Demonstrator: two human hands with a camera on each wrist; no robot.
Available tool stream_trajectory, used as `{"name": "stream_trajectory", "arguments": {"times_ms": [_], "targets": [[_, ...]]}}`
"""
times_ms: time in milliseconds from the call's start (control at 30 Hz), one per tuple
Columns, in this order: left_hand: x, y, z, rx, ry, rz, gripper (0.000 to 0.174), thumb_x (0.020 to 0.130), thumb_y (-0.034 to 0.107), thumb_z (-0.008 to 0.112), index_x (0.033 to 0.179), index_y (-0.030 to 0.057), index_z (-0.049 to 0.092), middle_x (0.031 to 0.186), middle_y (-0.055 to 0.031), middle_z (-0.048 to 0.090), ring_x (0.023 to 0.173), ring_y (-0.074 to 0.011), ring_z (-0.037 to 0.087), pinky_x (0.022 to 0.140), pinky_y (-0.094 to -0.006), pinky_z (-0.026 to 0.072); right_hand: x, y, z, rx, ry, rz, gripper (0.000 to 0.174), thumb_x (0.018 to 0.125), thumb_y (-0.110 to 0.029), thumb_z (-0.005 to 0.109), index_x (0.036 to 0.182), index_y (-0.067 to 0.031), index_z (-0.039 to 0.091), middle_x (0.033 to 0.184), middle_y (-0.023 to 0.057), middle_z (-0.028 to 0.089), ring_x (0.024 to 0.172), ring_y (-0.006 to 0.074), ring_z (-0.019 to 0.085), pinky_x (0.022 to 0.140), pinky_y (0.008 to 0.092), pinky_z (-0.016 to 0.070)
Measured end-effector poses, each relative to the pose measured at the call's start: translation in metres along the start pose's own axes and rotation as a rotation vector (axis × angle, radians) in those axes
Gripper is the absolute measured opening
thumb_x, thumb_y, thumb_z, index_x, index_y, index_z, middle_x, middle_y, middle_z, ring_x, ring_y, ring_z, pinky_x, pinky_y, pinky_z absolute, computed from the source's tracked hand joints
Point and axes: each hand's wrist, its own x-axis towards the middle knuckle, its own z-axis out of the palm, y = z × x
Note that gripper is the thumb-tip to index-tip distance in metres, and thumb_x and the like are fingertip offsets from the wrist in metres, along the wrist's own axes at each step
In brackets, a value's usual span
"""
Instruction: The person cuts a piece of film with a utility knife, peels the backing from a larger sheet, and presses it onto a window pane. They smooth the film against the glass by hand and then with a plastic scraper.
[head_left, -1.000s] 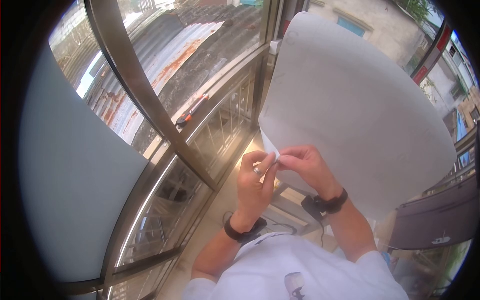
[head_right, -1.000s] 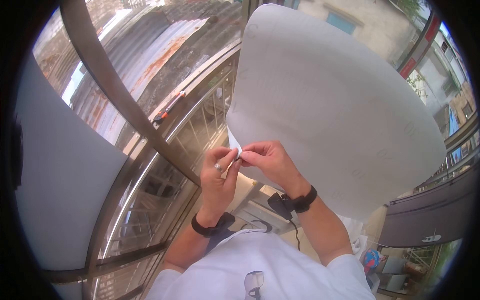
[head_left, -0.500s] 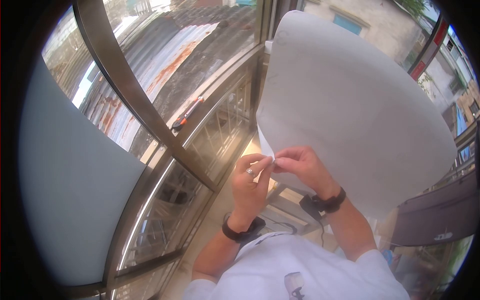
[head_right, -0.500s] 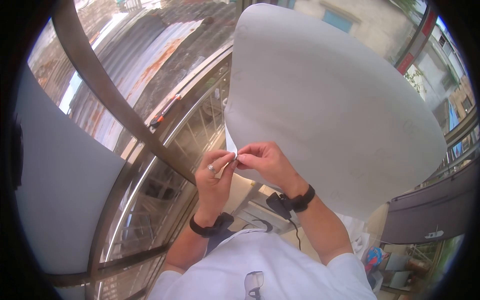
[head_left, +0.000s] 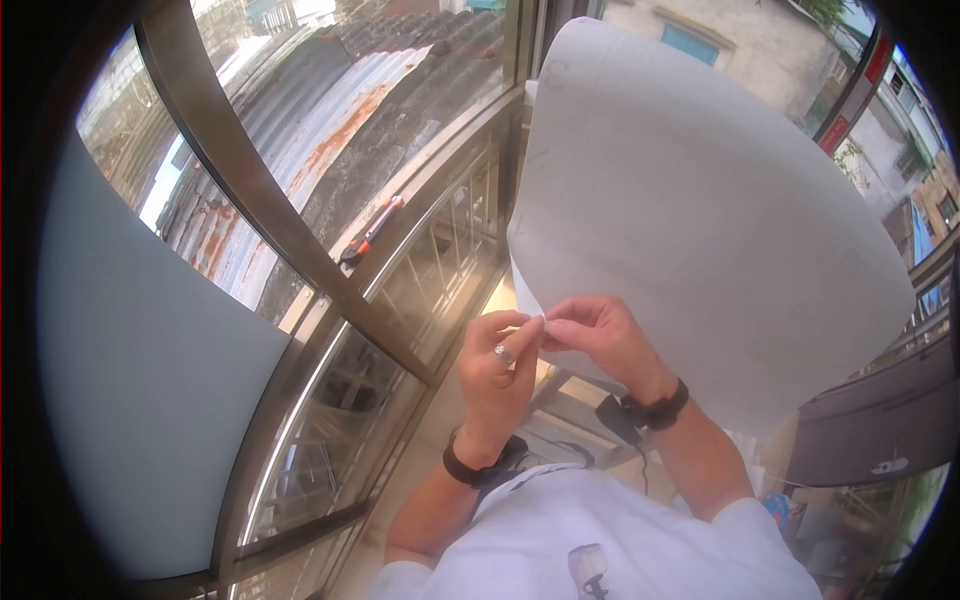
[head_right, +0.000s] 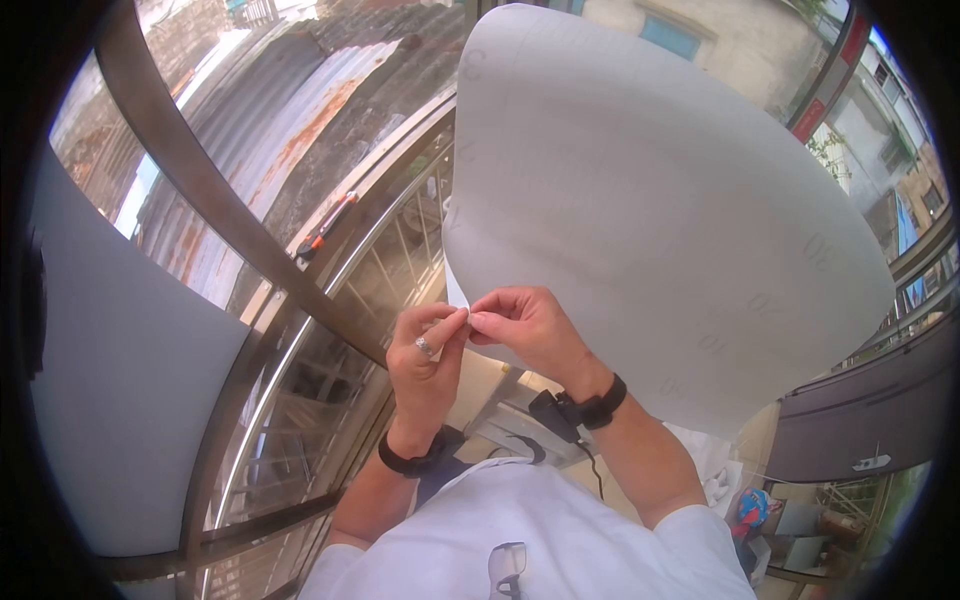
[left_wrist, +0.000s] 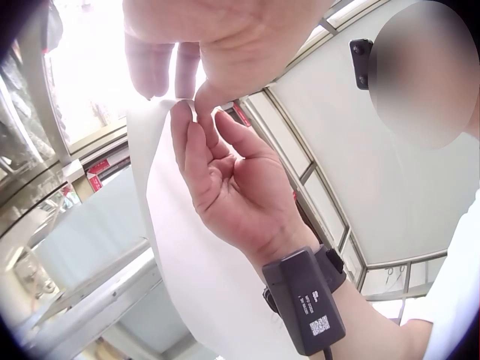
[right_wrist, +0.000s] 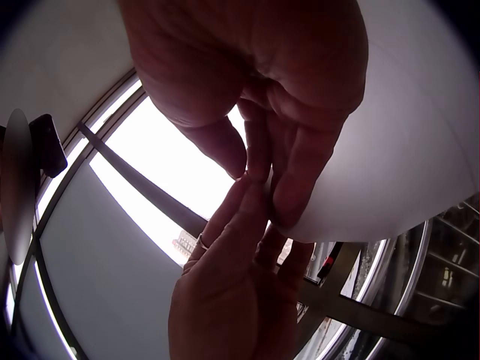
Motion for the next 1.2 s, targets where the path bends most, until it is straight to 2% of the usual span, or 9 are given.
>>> {"name": "stream_trajectory", "arguments": {"times_ms": [633,700,833,900,1000,1133,1200], "targets": [[-0.004,0.000,-0.003,0.013,0.003,-0.020,0.029,0.081,-0.005,0.073,0.106,0.0100,0.074,0.100,-0.0078,0.066,0.087,-0.0243,0.062,0.067,-0.0331,0.0511,-0.002,0.007,0.004,0.022,0.008,-0.018,0.017,0.096,-0.008,0.063,0.104,0.0047,0.070,0.098,0.0078,0.071,0.091,0.0127,0.068,0.086,0.0274,0.0590],[-0.004,0.003,-0.006,-0.004,-0.032,-0.084,0.028,0.083,-0.005,0.073,0.108,0.0075,0.075,0.104,-0.0102,0.067,0.093,-0.0229,0.065,0.076,-0.0308,0.0526,-0.001,0.009,0.004,0.044,0.004,-0.025,0.016,0.096,-0.008,0.063,0.104,0.0046,0.070,0.097,0.0070,0.071,0.090,0.0120,0.068,0.085,0.0267,0.0582],[-0.004,0.005,-0.009,-0.043,-0.050,-0.155,0.022,0.086,-0.002,0.072,0.107,0.0037,0.075,0.105,-0.0122,0.068,0.094,-0.0233,0.067,0.079,-0.0309,0.0528,-0.001,0.014,0.004,0.020,0.003,-0.060,0.014,0.096,-0.007,0.063,0.102,0.0040,0.070,0.096,0.0052,0.070,0.088,0.0101,0.066,0.083,0.0241,0.0558],[-0.003,0.007,-0.012,-0.099,-0.071,-0.235,0.016,0.086,0.002,0.071,0.102,0.0024,0.074,0.102,-0.0118,0.070,0.092,-0.0260,0.067,0.076,-0.0330,0.0533,-0.001,0.013,0.006,-0.127,0.010,-0.102,0.013,0.095,-0.006,0.062,0.100,0.0030,0.071,0.095,0.0023,0.069,0.086,0.0081,0.064,0.079,0.0235,0.0531],[-0.001,0.008,-0.016,-0.097,-0.092,-0.264,0.016,0.087,0.002,0.071,0.102,0.0019,0.074,0.100,-0.0121,0.071,0.089,-0.0250,0.068,0.076,-0.0323,0.0535,-0.001,0.015,0.008,-0.242,0.017,-0.146,0.012,0.094,-0.005,0.062,0.099,0.0020,0.071,0.094,0.0013,0.067,0.085,0.0078,0.062,0.077,0.0245,0.0520],[0.000,0.007,-0.019,-0.074,-0.109,-0.248,0.015,0.087,0.001,0.071,0.102,0.0016,0.074,0.101,-0.0124,0.071,0.088,-0.0248,0.068,0.074,-0.0319,0.0536,0.000,0.011,0.012,-0.339,0.033,-0.197,0.012,0.093,-0.006,0.063,0.098,0.0019,0.070,0.093,0.0025,0.065,0.084,0.0087,0.061,0.076,0.0253,0.0513],[0.000,0.011,-0.021,-0.055,-0.128,-0.329,0.015,0.087,0.001,0.070,0.102,0.0015,0.074,0.098,-0.0134,0.072,0.084,-0.0250,0.069,0.072,-0.0318,0.0539,0.000,0.010,0.012,-0.360,0.043,-0.178,0.012,0.093,-0.007,0.063,0.095,0.0026,0.070,0.092,0.0039,0.065,0.083,0.0092,0.061,0.074,0.0249,0.0503]]}}
